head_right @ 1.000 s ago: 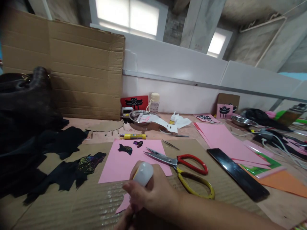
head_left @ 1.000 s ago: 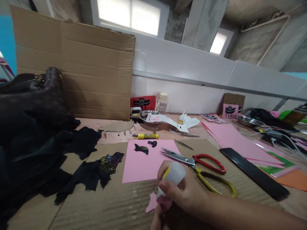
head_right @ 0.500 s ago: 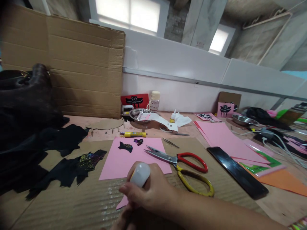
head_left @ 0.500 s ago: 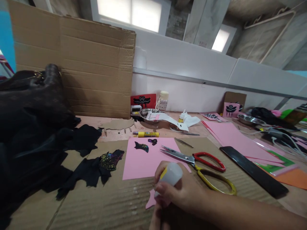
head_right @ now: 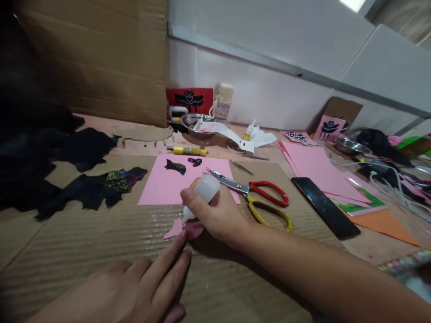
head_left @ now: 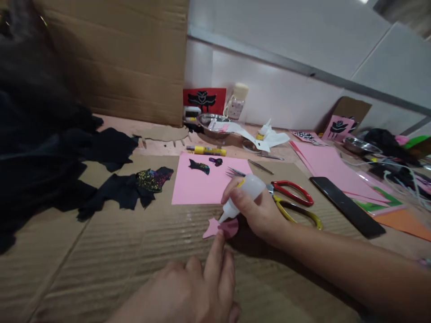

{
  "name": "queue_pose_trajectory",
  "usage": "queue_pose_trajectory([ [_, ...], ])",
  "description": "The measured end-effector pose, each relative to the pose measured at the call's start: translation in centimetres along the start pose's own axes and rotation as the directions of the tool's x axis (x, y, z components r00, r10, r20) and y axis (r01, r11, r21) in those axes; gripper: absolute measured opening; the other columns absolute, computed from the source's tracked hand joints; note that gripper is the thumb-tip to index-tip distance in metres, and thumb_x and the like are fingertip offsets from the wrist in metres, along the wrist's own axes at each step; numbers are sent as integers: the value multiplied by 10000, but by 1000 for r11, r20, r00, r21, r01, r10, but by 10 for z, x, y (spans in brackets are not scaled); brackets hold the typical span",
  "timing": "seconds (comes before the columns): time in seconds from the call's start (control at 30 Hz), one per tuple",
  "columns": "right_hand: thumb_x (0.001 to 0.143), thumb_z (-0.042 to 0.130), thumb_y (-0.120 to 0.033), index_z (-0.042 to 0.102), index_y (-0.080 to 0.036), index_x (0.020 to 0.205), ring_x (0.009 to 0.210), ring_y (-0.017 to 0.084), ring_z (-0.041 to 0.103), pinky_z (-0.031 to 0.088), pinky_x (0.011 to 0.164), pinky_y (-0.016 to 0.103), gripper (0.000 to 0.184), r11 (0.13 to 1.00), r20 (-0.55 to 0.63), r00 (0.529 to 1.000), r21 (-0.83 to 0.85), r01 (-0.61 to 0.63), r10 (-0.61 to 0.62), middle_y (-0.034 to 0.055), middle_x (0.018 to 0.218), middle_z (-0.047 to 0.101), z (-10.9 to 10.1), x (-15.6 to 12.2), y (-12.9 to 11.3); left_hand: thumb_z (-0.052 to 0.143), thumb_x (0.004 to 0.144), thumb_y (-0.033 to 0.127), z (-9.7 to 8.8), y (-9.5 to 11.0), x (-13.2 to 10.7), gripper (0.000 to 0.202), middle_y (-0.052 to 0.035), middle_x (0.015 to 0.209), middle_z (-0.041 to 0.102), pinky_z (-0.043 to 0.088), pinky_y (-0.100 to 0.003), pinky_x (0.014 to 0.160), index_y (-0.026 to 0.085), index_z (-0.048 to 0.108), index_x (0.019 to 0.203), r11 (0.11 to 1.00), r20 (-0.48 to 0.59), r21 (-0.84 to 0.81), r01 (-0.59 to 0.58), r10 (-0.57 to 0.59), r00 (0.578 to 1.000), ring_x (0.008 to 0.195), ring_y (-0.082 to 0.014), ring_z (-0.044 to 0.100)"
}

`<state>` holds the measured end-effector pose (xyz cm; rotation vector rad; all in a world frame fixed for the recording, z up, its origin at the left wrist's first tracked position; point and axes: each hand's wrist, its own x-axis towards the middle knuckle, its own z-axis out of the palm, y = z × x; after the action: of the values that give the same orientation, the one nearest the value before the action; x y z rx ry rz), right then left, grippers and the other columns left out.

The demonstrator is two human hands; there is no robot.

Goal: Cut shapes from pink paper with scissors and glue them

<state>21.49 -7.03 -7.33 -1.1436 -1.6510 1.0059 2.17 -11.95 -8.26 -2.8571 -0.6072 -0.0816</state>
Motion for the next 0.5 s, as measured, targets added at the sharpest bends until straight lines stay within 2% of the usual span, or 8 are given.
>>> queue_pose_trajectory([
  [0.17, 883, 559, -714, 529, -201, 714, 568, 129, 510, 431, 531, 241, 542, 997, -11, 1000, -76, 17, -18, -18, 642, 527, 2, -1, -4, 479, 976, 268, -3, -1, -1, 437, -308, 1200, 701, 482, -301, 367, 35, 615, 1319, 997, -5, 4, -72, 72, 997, 504, -236, 702],
  [0.37, 896, 540, -712, 566, -218, 740, 598, 142, 531, 442, 552, 257, 519, 986, -7, 999, -161, 43, -44, -9, 675, 554, 2, -1, -5, 432, 978, 235, -5, 0, -3, 438, -311, 1228, 689, 417, -263, 345, 33, 612, 1322, 999, -14, -3, -37, 37, 999, 503, -208, 694],
  [0.43, 918, 539, -680, 579, -219, 760, 609, 141, 533, 445, 565, 258, 489, 984, -1, 998, -168, 65, -66, -10, 687, 553, 2, -1, -4, 429, 973, 231, -4, 1, -4, 445, -308, 1235, 687, 394, -265, 339, 43, 608, 1335, 999, -20, -49, -15, 14, 1000, 509, -212, 695],
  [0.5, 931, 545, -653, 596, -217, 785, 620, 142, 538, 448, 576, 261, 463, 983, 1, 997, -170, 75, -76, -9, 700, 561, 2, -1, -2, 440, 963, 218, -4, 2, -6, 462, -308, 1260, 675, 385, -269, 346, 50, 585, 1368, 985, 8, -172, 30, -29, 1000, 535, -219, 702],
])
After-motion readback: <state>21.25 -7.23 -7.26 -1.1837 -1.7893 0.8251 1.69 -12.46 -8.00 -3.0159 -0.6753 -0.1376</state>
